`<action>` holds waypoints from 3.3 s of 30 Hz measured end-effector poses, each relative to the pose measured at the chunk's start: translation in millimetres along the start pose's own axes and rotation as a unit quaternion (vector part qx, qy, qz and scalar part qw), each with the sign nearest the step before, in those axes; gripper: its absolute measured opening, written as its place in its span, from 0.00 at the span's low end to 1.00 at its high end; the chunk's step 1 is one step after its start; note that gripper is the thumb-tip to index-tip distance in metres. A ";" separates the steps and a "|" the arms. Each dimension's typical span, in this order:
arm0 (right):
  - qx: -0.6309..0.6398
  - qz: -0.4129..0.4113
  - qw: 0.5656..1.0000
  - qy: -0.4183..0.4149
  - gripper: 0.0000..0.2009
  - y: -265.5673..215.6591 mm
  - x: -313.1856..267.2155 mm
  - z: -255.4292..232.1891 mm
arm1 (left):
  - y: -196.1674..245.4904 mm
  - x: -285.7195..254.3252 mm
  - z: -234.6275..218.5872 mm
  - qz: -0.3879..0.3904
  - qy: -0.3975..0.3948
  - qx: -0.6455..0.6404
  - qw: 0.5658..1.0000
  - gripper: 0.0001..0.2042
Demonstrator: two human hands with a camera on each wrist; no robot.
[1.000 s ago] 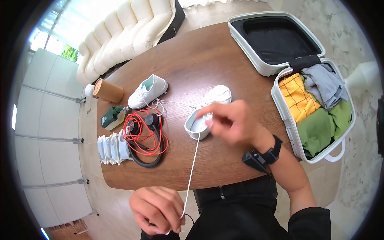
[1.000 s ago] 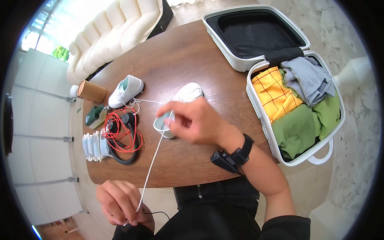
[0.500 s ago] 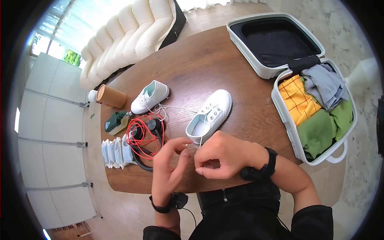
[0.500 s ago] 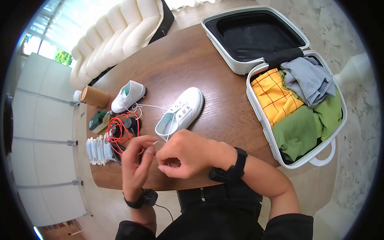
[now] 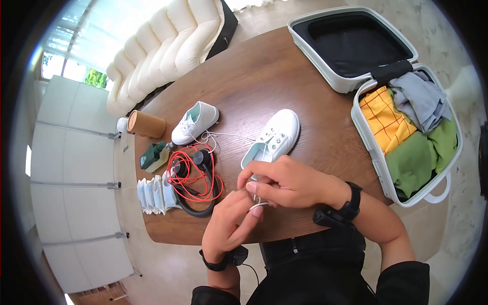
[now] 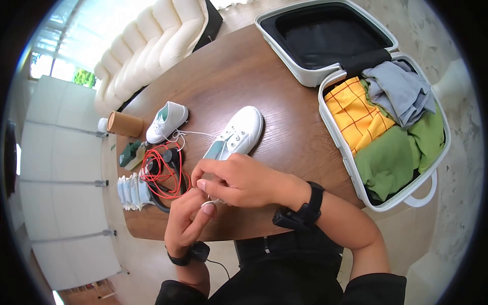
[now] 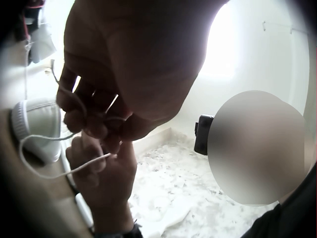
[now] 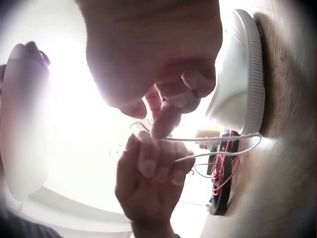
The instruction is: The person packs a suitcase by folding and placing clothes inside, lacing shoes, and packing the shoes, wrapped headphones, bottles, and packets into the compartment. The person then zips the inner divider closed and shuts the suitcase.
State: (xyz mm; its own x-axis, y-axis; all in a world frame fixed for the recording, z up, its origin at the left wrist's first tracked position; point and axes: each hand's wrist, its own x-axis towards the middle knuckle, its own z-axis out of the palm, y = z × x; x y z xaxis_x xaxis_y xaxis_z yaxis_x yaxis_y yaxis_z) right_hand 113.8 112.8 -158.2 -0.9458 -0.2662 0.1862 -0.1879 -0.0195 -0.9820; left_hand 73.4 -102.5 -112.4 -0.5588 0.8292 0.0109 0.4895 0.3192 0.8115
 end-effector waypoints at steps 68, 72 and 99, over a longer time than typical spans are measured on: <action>0.387 -0.106 0.912 0.089 0.21 8.4 -7.7 -53.1 | 33.9 103.2 -49.4 0.051 0.140 0.151 0.977 0.15; 0.272 -0.084 0.932 0.226 0.18 4.1 -2.0 -61.2 | -10.7 113.8 -45.3 0.043 -0.052 0.298 0.952 0.18; -0.319 -0.013 0.939 0.126 0.08 12.6 3.8 -37.6 | -19.8 122.8 -73.0 -0.049 -0.009 0.128 0.991 0.16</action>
State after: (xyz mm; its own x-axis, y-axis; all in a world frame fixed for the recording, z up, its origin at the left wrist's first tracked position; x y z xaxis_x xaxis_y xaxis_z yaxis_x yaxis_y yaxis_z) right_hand 97.9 147.9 -168.7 -0.9561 -0.0364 0.2907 -0.2572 0.5793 -0.7734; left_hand -53.8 -40.4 -84.5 -0.6013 0.7958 -0.0716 0.5887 0.5017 0.6338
